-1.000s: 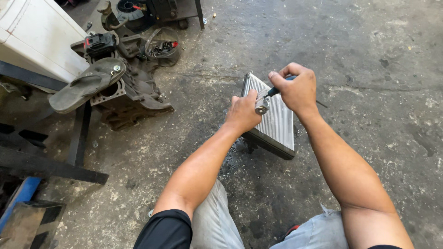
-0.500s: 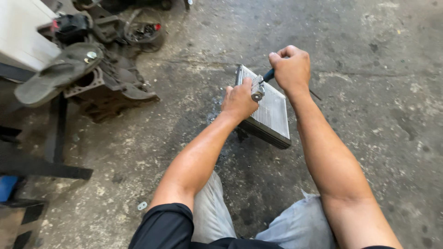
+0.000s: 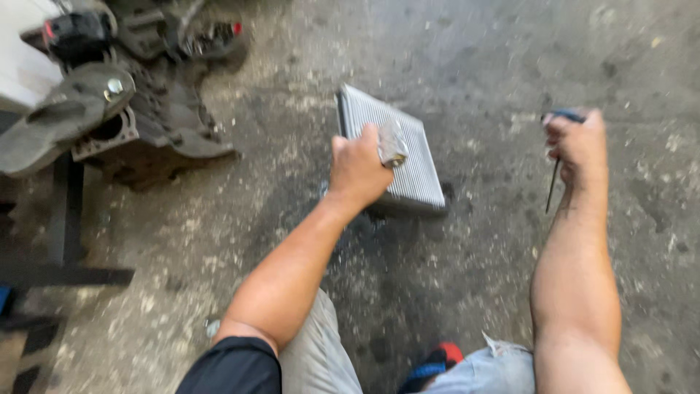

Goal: The person uses pliers to cut a red cable, then handles a car radiator, attaching a metal bracket and tightening it with a screwdriver. The person then carries the radiator and places it on the floor.

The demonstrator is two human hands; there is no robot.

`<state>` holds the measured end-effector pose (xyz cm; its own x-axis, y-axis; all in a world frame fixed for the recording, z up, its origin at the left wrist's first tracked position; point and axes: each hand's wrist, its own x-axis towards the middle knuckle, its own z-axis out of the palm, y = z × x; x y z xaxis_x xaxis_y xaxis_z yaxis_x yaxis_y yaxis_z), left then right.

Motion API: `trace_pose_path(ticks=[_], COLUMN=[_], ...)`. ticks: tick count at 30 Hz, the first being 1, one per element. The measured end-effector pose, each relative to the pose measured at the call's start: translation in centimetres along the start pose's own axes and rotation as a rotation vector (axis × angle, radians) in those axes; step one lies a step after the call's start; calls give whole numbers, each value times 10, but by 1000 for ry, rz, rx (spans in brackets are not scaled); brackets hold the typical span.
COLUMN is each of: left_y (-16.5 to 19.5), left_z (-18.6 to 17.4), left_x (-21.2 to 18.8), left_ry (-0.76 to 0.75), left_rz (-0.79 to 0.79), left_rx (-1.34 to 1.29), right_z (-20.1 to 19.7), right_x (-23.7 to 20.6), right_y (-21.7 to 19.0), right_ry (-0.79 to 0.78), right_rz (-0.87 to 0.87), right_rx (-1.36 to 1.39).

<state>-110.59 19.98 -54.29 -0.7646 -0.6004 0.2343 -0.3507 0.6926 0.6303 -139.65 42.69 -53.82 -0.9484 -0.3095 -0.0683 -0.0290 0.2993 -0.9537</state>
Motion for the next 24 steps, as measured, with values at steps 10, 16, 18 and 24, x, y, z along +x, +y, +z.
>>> trace_pose_path(ticks=[10, 16, 18, 24], left_y=[3, 42, 50, 72], left_z=[-49, -138, -184, -340], left_x=[-48, -82, -95, -168], left_ry=[186, 78, -6, 139], left_rz=[-343, -650, -794, -1052], left_rx=[-63, -42, -30, -78], right_z=[100, 131, 135, 187], right_x=[-138, -239, -267, -355], right_y=[-114, -224, -261, -389], right_ry=[-216, -441, -540, -701], right_rz=[-247, -120, 20, -494], right_rx=[-234, -298, -380, -265])
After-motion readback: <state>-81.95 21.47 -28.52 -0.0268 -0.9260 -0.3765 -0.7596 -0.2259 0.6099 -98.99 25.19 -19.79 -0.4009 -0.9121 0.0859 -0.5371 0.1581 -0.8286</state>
